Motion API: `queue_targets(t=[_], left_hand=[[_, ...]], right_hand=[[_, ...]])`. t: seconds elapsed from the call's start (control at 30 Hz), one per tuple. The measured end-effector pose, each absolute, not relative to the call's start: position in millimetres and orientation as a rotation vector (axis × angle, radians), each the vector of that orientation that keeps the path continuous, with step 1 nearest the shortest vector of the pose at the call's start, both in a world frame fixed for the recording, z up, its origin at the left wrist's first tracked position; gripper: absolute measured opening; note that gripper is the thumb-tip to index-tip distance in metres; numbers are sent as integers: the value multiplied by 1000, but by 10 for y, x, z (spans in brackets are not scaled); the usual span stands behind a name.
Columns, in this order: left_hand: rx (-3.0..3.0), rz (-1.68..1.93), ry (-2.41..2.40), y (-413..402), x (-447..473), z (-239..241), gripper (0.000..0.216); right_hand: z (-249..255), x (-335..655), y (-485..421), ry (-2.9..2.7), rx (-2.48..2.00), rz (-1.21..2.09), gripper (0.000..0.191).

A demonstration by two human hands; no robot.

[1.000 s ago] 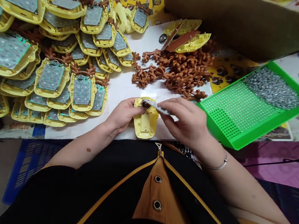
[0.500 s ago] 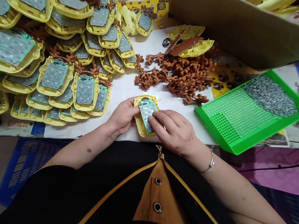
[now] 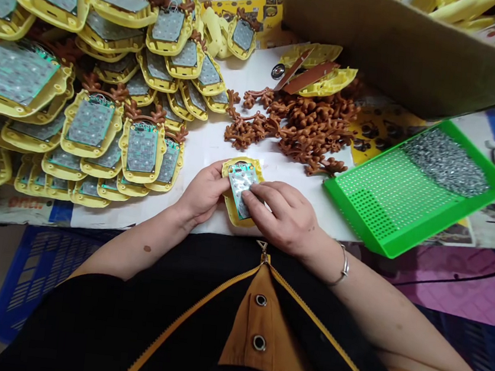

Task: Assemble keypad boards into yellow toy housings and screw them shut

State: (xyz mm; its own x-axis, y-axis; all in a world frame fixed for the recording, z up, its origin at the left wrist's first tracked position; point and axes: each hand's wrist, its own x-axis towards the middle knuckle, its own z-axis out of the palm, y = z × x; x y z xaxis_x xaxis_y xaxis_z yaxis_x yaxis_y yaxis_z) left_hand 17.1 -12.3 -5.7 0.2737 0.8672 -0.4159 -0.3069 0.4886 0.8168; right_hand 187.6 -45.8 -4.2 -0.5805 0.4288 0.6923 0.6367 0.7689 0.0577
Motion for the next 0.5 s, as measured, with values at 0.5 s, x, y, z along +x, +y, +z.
queue_targets(t=[0.5], left_hand=[[785, 1007, 1011, -149, 155, -185, 35]], right_hand=[[-52, 1877, -422, -2184, -689, -293, 14]])
